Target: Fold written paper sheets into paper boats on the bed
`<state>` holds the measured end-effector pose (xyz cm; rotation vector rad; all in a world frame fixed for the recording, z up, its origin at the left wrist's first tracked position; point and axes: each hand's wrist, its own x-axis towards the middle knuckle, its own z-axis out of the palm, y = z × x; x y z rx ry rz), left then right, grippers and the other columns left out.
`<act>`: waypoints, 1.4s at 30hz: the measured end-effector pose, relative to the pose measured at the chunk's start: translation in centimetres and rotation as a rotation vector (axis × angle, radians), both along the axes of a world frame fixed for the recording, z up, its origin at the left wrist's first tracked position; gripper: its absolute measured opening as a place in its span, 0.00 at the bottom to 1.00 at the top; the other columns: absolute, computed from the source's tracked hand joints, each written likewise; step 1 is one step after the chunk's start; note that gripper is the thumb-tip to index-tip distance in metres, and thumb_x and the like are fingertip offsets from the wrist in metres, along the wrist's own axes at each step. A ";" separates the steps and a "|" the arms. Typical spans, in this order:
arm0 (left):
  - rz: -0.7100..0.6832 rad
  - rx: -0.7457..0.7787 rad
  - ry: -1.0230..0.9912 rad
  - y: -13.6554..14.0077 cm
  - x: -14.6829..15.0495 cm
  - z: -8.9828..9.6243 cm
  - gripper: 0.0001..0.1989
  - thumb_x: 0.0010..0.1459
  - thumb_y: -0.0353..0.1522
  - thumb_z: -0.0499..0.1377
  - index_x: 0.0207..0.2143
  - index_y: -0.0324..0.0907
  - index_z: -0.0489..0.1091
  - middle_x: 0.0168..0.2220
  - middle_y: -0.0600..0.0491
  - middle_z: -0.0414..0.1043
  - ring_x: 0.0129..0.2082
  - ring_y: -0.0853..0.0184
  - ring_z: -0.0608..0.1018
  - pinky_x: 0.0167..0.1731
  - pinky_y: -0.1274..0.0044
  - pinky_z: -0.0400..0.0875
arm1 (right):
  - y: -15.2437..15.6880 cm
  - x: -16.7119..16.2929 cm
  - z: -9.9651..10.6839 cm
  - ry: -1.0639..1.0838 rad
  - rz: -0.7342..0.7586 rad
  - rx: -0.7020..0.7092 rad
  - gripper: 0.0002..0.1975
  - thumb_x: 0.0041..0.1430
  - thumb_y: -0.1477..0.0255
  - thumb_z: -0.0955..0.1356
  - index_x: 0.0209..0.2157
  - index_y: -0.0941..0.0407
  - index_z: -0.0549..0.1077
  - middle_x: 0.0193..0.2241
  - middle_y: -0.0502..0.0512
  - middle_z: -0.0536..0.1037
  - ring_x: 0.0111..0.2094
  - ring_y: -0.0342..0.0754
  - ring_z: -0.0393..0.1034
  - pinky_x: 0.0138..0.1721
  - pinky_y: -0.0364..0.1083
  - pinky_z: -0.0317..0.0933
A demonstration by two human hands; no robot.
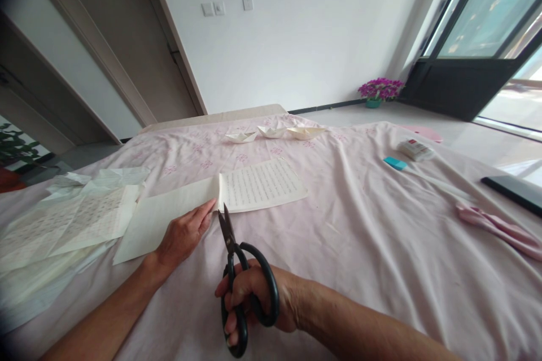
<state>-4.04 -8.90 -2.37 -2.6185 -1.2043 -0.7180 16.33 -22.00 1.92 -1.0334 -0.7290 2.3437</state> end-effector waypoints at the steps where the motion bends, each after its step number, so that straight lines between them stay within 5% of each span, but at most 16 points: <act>1: 0.001 -0.001 -0.006 0.0 0.0 0.0 0.19 0.65 0.33 0.48 0.58 0.42 0.62 0.51 0.49 0.73 0.45 0.64 0.78 0.44 0.74 0.73 | 0.0 0.0 0.0 -0.004 0.005 -0.001 0.21 0.31 0.75 0.63 0.34 0.61 0.69 0.17 0.51 0.72 0.18 0.46 0.69 0.21 0.44 0.65; 26: 0.003 -0.067 -0.055 -0.1 0.2 -0.2 0.21 0.64 0.34 0.50 0.59 0.45 0.61 0.52 0.48 0.72 0.46 0.61 0.77 0.46 0.73 0.71 | 1.2 -1.9 0.5 -0.067 -0.049 0.055 0.18 0.32 0.76 0.62 0.33 0.60 0.67 0.16 0.51 0.72 0.17 0.46 0.68 0.18 0.40 0.57; 33: -0.012 -0.058 -0.145 -1.4 0.1 1.3 0.17 0.64 0.34 0.50 0.53 0.44 0.68 0.50 0.49 0.73 0.48 0.60 0.74 0.51 0.69 0.65 | 2.7 -2.6 0.9 -0.152 -0.098 0.059 0.19 0.35 0.76 0.62 0.35 0.61 0.66 0.13 0.52 0.71 0.15 0.46 0.66 0.19 0.42 0.60; 35: 0.006 -0.155 -0.245 -2.7 0.2 2.1 0.15 0.64 0.36 0.49 0.46 0.44 0.71 0.44 0.49 0.75 0.46 0.60 0.74 0.50 0.69 0.65 | 2.8 -2.5 0.9 -0.166 -0.116 0.084 0.19 0.35 0.75 0.62 0.35 0.61 0.66 0.13 0.52 0.71 0.15 0.46 0.66 0.17 0.42 0.59; 38: 0.078 -0.546 -0.458 -4.8 0.9 2.8 0.19 0.65 0.41 0.45 0.37 0.42 0.73 0.33 0.50 0.75 0.35 0.63 0.75 0.39 0.72 0.68 | 2.7 -2.2 1.0 -0.181 -0.120 0.115 0.18 0.35 0.74 0.62 0.34 0.61 0.67 0.13 0.52 0.71 0.14 0.45 0.65 0.16 0.40 0.56; 42: 0.081 -1.068 -0.777 -7.2 2.2 3.5 0.24 0.63 0.48 0.46 0.41 0.40 0.72 0.35 0.49 0.75 0.37 0.63 0.76 0.39 0.74 0.69 | 2.3 -1.7 1.9 -0.197 -0.121 0.175 0.15 0.35 0.73 0.63 0.30 0.59 0.66 0.11 0.50 0.70 0.13 0.44 0.64 0.15 0.38 0.51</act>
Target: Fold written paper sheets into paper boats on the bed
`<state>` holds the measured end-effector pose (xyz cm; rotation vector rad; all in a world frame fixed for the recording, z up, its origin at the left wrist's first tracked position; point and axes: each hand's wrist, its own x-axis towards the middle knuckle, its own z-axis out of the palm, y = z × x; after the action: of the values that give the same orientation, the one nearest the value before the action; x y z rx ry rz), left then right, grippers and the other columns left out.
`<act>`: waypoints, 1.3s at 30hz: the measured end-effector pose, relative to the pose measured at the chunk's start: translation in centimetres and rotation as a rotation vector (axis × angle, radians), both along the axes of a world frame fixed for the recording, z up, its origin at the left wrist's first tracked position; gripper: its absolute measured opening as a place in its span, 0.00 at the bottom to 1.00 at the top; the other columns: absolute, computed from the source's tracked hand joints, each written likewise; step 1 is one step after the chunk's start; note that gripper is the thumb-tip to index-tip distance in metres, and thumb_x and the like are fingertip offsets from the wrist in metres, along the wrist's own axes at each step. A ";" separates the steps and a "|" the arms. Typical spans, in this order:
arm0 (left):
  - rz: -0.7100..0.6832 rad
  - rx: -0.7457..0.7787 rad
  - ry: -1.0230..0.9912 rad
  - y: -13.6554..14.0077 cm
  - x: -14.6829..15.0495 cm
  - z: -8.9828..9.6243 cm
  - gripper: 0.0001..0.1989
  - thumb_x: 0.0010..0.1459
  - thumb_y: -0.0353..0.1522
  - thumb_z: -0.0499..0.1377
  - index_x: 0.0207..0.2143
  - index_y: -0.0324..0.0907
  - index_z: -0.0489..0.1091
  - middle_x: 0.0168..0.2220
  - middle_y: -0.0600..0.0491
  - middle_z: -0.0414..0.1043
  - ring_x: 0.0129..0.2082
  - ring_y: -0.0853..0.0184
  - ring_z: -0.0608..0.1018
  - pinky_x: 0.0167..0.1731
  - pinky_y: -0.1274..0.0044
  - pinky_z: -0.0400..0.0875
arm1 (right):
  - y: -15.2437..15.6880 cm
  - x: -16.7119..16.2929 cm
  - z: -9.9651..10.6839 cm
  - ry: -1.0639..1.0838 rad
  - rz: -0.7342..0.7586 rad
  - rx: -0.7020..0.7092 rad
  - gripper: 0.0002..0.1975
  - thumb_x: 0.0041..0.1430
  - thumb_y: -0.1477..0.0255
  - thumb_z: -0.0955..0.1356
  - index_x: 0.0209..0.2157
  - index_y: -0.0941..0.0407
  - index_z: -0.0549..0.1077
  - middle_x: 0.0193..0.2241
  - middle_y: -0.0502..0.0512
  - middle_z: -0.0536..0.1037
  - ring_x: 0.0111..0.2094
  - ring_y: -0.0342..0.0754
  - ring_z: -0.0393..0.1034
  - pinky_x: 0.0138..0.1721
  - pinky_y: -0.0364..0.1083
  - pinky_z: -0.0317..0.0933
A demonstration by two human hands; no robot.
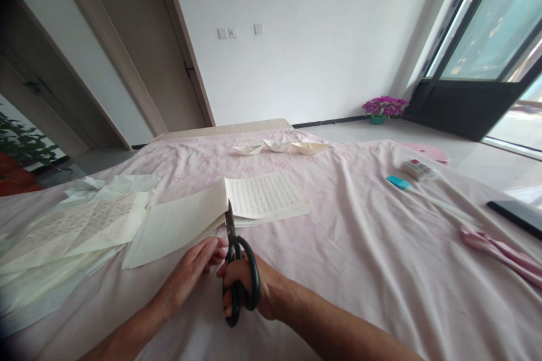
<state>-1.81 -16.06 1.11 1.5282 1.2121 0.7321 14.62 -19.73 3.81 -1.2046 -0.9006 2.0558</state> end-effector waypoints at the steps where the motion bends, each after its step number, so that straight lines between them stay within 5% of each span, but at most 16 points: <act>1: -0.018 -0.097 -0.113 -0.4 0.4 0.3 0.24 0.62 0.49 0.47 0.43 0.40 0.72 0.38 0.48 0.75 0.41 0.62 0.75 0.42 0.73 0.68 | -0.1 0.1 0.4 0.004 -0.002 0.029 0.14 0.34 0.73 0.63 0.29 0.59 0.67 0.11 0.50 0.69 0.13 0.43 0.64 0.15 0.37 0.50; 5: -0.171 -0.487 -0.646 -0.6 2.4 2.0 0.28 0.60 0.51 0.49 0.51 0.42 0.69 0.47 0.44 0.73 0.52 0.59 0.71 0.51 0.69 0.65 | -0.4 0.4 2.4 0.040 -0.027 0.127 0.12 0.34 0.73 0.63 0.28 0.59 0.67 0.12 0.49 0.69 0.13 0.43 0.63 0.15 0.39 0.52; 8: -0.237 -0.632 -0.958 0.4 3.9 3.2 0.35 0.55 0.56 0.50 0.55 0.41 0.66 0.54 0.40 0.67 0.58 0.55 0.66 0.55 0.64 0.61 | -0.7 0.5 3.3 0.077 -0.026 0.162 0.10 0.35 0.73 0.64 0.26 0.60 0.67 0.12 0.50 0.69 0.13 0.44 0.63 0.15 0.40 0.54; 13: -0.167 -0.551 -1.256 2.3 6.4 4.8 0.46 0.49 0.63 0.45 0.55 0.37 0.65 0.60 0.37 0.60 0.62 0.50 0.59 0.55 0.57 0.61 | -1.3 0.5 4.0 0.193 -0.050 0.206 0.16 0.35 0.76 0.63 0.32 0.58 0.66 0.17 0.46 0.70 0.13 0.43 0.64 0.15 0.40 0.55; 17: 0.002 -0.524 -1.428 3.2 7.4 6.2 0.36 0.56 0.57 0.45 0.53 0.39 0.66 0.54 0.41 0.68 0.57 0.57 0.68 0.53 0.62 0.67 | -1.6 0.6 5.2 0.268 -0.077 0.247 0.16 0.33 0.75 0.63 0.31 0.58 0.65 0.17 0.44 0.66 0.13 0.42 0.62 0.15 0.40 0.52; 21: 0.244 -0.628 -1.471 4.2 7.1 7.8 0.21 0.64 0.45 0.48 0.45 0.38 0.70 0.36 0.47 0.77 0.43 0.62 0.78 0.43 0.71 0.75 | -1.9 0.8 6.2 0.302 -0.098 0.313 0.16 0.33 0.76 0.62 0.31 0.58 0.65 0.16 0.42 0.64 0.13 0.40 0.62 0.15 0.38 0.49; 24: 0.330 -0.600 -1.479 4.8 6.3 8.4 0.19 0.66 0.41 0.47 0.41 0.37 0.71 0.27 0.50 0.76 0.35 0.64 0.80 0.36 0.74 0.77 | -2.2 0.6 5.7 0.304 -0.084 0.279 0.17 0.33 0.77 0.62 0.32 0.58 0.66 0.17 0.43 0.64 0.14 0.41 0.63 0.15 0.39 0.52; 29: 0.337 -0.622 -1.387 5.4 5.7 7.5 0.16 0.65 0.37 0.51 0.43 0.33 0.70 0.27 0.48 0.76 0.29 0.66 0.80 0.29 0.77 0.78 | -2.5 -0.1 2.7 0.326 -0.099 0.152 0.17 0.31 0.78 0.63 0.30 0.59 0.67 0.16 0.44 0.64 0.14 0.41 0.63 0.14 0.39 0.55; 34: 0.524 -0.581 -1.207 5.7 6.7 5.1 0.07 0.61 0.24 0.55 0.41 0.31 0.69 0.27 0.49 0.77 0.25 0.68 0.80 0.28 0.80 0.77 | -2.4 -0.6 -0.5 0.434 -0.151 0.111 0.16 0.32 0.77 0.63 0.30 0.59 0.67 0.16 0.44 0.64 0.14 0.41 0.62 0.15 0.40 0.58; 39: 0.387 -0.622 -1.224 5.1 7.5 4.2 0.11 0.65 0.28 0.50 0.41 0.31 0.70 0.26 0.48 0.76 0.24 0.67 0.80 0.28 0.78 0.78 | -2.4 -0.7 -1.3 0.516 -0.158 0.115 0.18 0.31 0.77 0.62 0.32 0.59 0.68 0.21 0.47 0.67 0.16 0.42 0.64 0.18 0.42 0.60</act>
<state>5.71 -10.96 5.32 0.1620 0.6357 1.1435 13.97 -22.17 2.54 -0.6132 -0.6403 2.0132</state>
